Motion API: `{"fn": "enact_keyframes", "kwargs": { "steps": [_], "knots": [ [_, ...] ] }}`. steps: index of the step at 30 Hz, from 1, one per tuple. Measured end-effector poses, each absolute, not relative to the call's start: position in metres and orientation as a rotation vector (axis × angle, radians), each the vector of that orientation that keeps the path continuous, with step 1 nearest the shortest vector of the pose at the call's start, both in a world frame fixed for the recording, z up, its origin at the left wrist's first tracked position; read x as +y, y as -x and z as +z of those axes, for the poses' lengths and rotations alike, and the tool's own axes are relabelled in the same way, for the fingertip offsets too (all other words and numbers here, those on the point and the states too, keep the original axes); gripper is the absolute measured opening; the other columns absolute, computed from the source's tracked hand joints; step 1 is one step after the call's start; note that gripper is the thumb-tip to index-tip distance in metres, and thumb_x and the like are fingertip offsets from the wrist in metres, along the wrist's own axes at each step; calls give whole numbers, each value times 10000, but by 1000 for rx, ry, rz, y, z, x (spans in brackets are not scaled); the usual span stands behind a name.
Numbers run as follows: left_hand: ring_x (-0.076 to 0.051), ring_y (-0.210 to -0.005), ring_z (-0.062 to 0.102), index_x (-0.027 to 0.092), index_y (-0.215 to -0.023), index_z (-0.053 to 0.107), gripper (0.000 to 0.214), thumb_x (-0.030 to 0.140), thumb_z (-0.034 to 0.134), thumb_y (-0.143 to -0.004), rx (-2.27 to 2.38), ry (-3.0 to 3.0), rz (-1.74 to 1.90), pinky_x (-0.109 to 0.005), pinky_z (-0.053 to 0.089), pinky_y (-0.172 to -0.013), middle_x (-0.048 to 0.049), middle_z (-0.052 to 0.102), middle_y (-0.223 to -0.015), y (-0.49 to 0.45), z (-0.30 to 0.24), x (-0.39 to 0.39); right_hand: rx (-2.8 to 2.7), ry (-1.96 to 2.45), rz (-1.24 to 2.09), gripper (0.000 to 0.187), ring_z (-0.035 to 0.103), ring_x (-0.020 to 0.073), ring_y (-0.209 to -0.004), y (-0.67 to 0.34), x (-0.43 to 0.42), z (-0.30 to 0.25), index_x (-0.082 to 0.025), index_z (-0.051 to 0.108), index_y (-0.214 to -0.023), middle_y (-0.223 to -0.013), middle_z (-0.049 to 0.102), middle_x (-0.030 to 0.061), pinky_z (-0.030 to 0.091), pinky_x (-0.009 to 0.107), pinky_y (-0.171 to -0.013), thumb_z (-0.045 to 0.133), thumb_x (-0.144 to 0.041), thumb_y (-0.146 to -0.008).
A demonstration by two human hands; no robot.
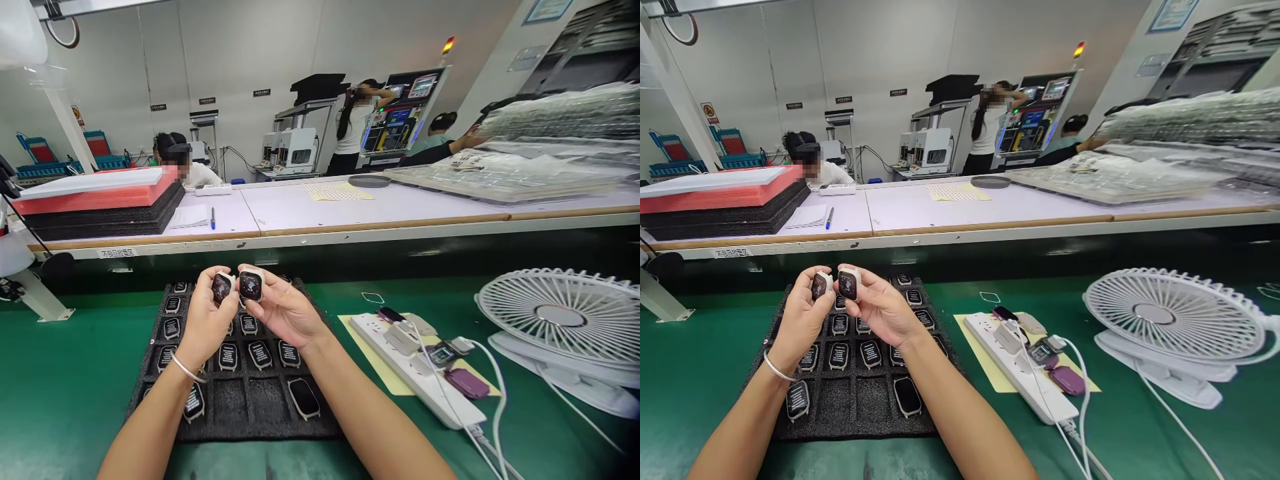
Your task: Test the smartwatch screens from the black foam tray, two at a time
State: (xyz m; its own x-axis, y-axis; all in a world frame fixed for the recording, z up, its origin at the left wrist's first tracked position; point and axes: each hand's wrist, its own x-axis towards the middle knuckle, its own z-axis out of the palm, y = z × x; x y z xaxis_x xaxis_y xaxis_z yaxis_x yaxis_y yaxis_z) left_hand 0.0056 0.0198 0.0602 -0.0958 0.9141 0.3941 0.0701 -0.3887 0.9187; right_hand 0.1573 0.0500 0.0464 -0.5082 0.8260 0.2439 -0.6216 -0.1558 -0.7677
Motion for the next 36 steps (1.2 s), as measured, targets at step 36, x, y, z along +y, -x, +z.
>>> {"fn": "enact_keyframes", "kwargs": {
  "steps": [36],
  "knots": [
    [-85, -635, 457, 208, -1101, 563, 328, 273, 676, -799, 872, -1359, 1497, -236, 415, -636, 22, 539, -856, -3, 55, 19, -1076, 263, 1829, 476, 455, 106, -566, -159, 47, 49, -224, 693, -1120, -941, 698, 46, 397, 275, -579, 819, -397, -695]
  ]
}}
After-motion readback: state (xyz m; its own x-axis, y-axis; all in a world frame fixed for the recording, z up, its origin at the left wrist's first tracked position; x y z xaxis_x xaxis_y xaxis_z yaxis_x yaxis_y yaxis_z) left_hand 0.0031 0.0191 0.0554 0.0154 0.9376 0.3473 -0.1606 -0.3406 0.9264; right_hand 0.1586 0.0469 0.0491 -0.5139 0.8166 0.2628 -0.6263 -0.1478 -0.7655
